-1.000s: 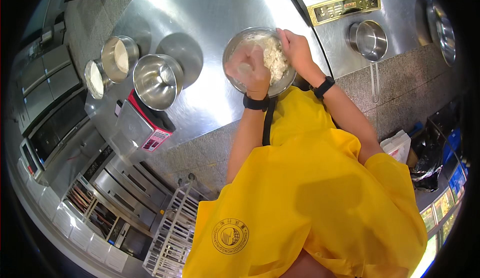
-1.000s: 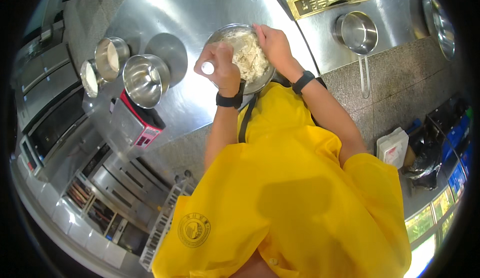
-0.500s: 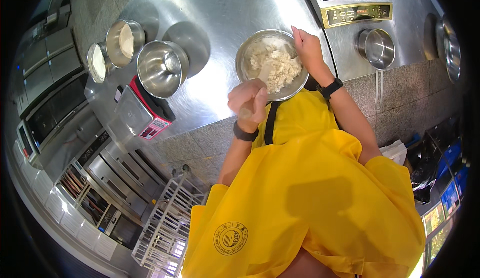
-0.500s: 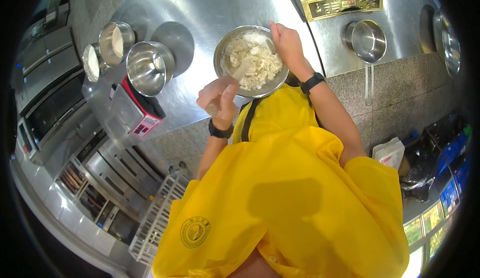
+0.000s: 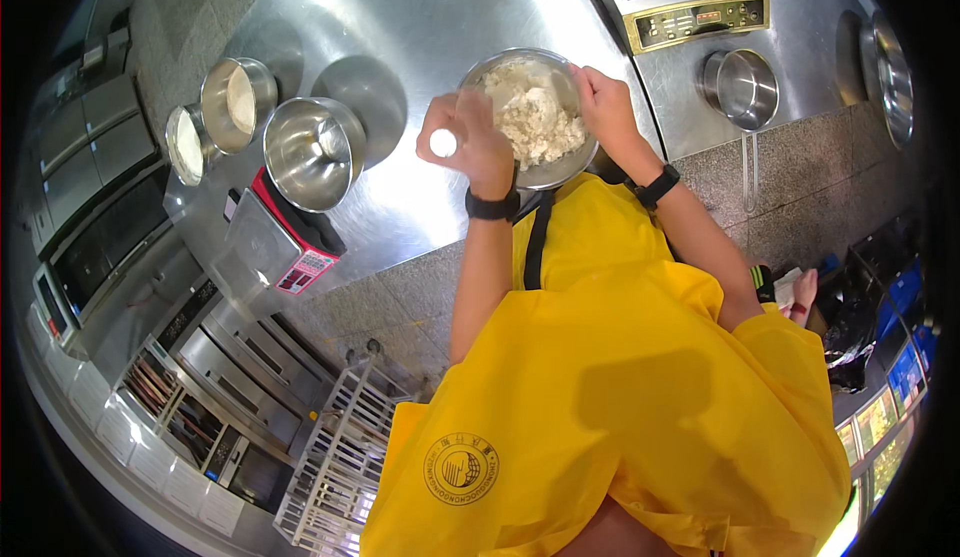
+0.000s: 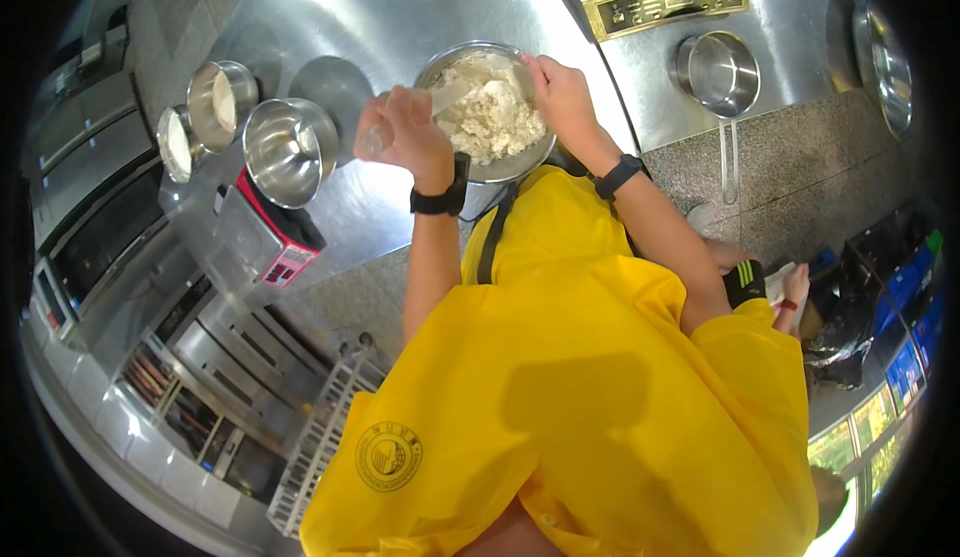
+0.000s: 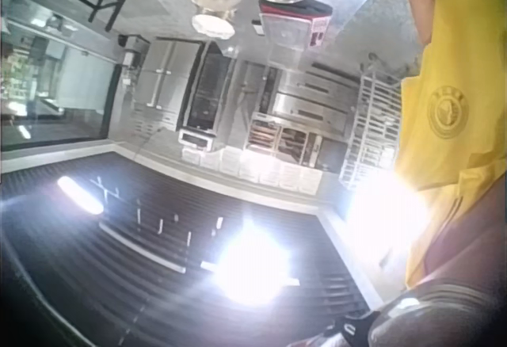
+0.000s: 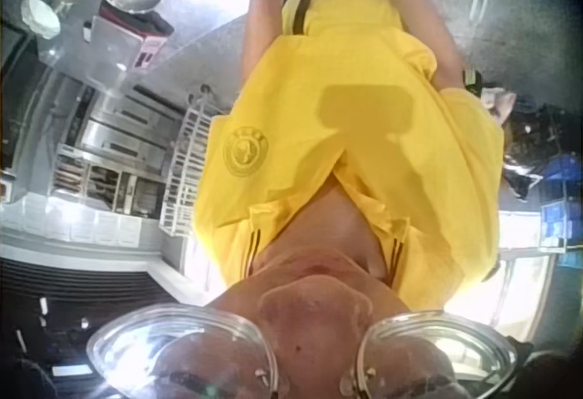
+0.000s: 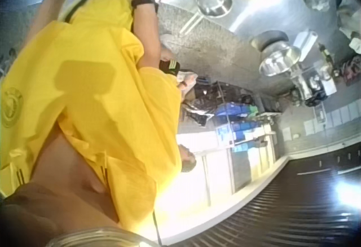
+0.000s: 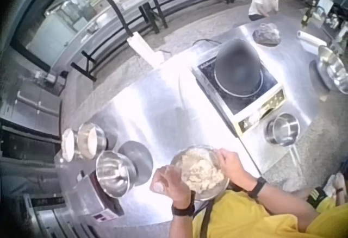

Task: The person mixes ingredients in a bowl by hand using a wooden spoon. The person adds a liquid from a small pot into the bowl and continues to stir the mixture until it reaches a thick consistency.

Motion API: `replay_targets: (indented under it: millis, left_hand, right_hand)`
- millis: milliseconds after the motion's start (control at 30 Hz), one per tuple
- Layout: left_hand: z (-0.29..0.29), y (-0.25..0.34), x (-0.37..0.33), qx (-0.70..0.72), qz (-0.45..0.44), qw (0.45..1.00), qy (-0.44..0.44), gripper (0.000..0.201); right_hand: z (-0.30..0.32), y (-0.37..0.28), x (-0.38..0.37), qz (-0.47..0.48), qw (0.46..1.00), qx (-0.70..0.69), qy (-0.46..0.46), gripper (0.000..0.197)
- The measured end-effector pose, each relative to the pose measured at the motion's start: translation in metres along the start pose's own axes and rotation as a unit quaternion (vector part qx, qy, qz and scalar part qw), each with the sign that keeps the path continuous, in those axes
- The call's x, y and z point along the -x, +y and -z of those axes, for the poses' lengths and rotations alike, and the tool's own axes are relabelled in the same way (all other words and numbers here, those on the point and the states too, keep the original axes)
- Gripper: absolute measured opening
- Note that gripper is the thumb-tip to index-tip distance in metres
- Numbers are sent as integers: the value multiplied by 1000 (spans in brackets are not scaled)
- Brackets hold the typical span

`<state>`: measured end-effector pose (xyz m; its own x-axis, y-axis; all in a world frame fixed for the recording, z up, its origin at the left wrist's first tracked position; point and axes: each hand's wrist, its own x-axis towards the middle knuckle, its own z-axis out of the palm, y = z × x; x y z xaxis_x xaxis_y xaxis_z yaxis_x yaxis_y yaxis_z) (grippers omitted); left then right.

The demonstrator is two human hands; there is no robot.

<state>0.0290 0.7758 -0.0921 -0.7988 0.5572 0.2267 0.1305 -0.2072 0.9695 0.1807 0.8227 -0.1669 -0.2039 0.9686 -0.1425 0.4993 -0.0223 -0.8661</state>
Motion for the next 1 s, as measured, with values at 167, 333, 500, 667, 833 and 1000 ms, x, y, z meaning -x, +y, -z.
replay_targets:
  millis: [167, 333, 500, 667, 833, 1000]
  left_hand:
    - [-27, -1, 6, -110, -47, 990, -76, 20]
    - [-10, 24, 35, -138, -71, 983, -102, 20]
    - [26, 38, 49, -34, 70, 975, -210, 18]
    - [42, 52, 51, -57, -29, 960, -274, 19]
    - [61, 39, 50, -50, -40, 969, -237, 26]
    - [62, 14, 37, -75, -40, 991, -106, 16]
  right_hand:
    - [-4, 0, 0, -22, 1000, 4, 12, 39]
    - [-6, 11, -3, -55, 998, -6, 31, 43]
    - [-2, 12, -8, -34, 998, -4, 43, 44]
    - [-10, 13, -4, 0, 999, 20, 33, 42]
    - [-9, 3, -3, 15, 1000, 16, 14, 40]
    - [-5, 3, -1, 3, 999, 35, 4, 41]
